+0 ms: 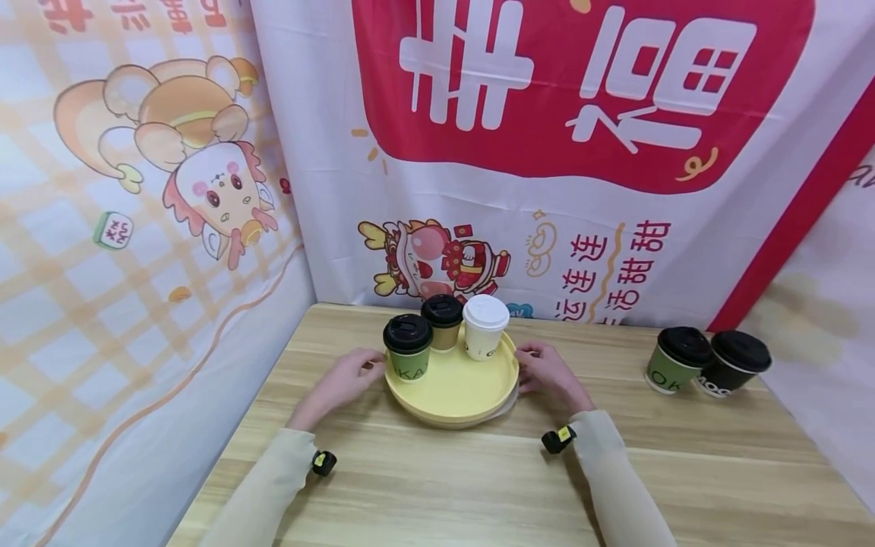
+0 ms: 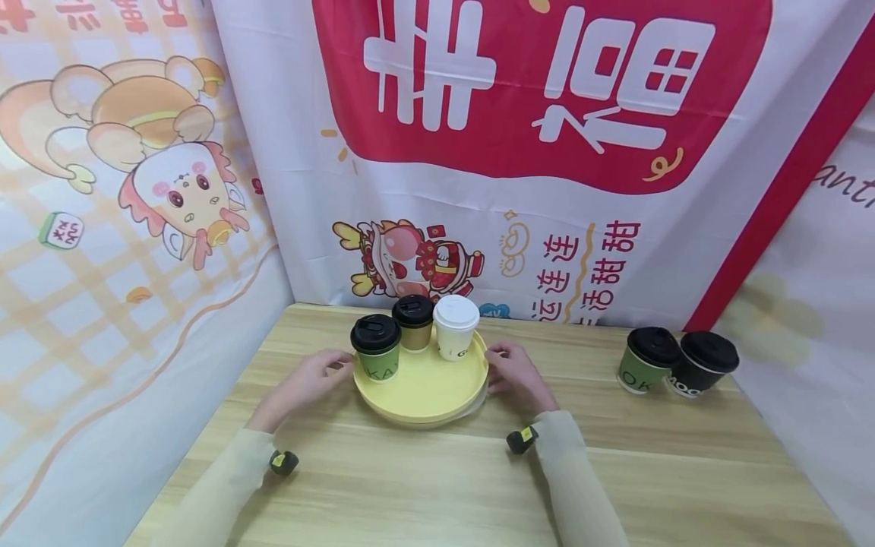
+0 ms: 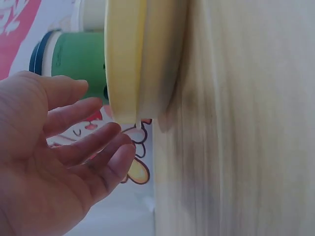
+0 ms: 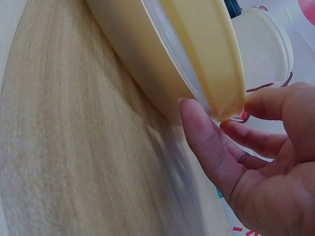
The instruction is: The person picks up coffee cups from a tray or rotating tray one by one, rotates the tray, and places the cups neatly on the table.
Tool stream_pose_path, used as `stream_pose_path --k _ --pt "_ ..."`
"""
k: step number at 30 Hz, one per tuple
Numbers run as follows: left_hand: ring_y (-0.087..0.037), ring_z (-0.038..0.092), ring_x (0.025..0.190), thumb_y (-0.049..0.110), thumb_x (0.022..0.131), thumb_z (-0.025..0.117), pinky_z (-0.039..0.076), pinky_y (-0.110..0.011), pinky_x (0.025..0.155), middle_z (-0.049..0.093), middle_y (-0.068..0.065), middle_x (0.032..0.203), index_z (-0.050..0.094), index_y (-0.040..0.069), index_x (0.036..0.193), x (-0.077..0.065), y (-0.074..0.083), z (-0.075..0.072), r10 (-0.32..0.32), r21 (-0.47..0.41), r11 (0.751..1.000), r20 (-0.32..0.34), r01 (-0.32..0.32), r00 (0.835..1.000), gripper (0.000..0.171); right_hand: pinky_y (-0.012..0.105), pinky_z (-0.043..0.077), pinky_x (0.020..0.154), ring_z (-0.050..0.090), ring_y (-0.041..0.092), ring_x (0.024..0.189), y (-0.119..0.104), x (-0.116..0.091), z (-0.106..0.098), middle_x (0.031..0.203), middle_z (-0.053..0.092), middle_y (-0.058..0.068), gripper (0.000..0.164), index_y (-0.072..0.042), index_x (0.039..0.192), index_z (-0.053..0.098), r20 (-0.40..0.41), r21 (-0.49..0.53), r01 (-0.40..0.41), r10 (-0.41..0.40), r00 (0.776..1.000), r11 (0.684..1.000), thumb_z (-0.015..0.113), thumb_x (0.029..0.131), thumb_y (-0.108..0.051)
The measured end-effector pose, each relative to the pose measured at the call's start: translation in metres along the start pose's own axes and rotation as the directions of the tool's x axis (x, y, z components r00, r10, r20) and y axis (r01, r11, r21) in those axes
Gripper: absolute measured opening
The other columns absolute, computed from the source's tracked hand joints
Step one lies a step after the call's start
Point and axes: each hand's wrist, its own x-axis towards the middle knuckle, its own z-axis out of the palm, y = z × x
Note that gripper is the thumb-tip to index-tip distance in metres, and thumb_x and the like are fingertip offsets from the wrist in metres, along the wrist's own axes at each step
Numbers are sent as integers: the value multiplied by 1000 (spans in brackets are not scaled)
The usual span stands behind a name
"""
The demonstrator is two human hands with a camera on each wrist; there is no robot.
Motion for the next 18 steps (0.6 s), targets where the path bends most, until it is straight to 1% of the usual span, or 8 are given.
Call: stream_pose_path --k 3,6,8,11,13,15,17,18 --pt "-23 56 107 28 91 58 46 -44 92 60 -6 114 62 12 115 -5 7 0 33 70 997 -16 -32 999 29 42 55 61 61 24 68 0 0 1 91 58 16 30 -1 116 51 0 3 10 -10 1000 1000 52 94 -21" --pt "-24 57 105 25 88 62 46 -44 92 61 -6 112 64 12 112 -10 16 0 102 131 987 -30 -98 994 27 42 55 61 60 23 66 0 0 1 90 58 15 31 0 117 50 -4 3 23 -23 1000 1000 51 94 -20" --pt "-23 58 102 23 86 64 47 -42 89 62 -7 110 65 11 110 -13 23 0 171 173 971 -32 -163 985 26 42 55 61 60 23 66 0 0 1 90 58 15 31 1 117 50 -1 3 25 -25 1000 1000 51 94 -20" --pt "-17 59 90 20 84 67 50 -34 80 63 -7 105 65 10 108 -17 35 1 265 206 944 -7 -258 964 26 42 56 63 61 23 66 0 1 1 91 59 16 31 0 117 51 -3 -1 24 -24 1000 1000 51 95 -21" --pt "-14 59 83 20 84 67 51 -31 75 63 -6 102 65 10 108 -20 44 3 303 214 930 15 -299 953 26 42 56 63 61 23 66 0 1 0 92 59 16 31 0 117 51 -3 -6 23 -23 1000 1000 51 95 -21" --pt "-11 59 80 21 84 67 51 -29 73 64 -5 102 65 9 108 -21 50 5 319 221 922 35 -318 947 27 41 56 63 62 23 67 0 1 1 92 59 17 30 0 117 51 -7 -11 22 -22 1000 1000 51 95 -21" --pt "-10 59 81 23 84 67 50 -28 76 64 -3 104 65 11 109 -22 54 9 315 240 917 54 -319 947 28 41 56 63 62 24 68 1 2 1 94 59 17 30 -1 117 52 -9 -17 21 -22 1000 1000 51 94 -22" --pt "-11 59 83 25 84 67 50 -29 78 63 -2 105 65 11 109 -22 55 10 309 239 918 63 -315 949 28 41 56 64 62 24 68 1 2 1 95 59 18 30 -1 116 52 -11 -22 22 -23 1000 1000 52 94 -22"
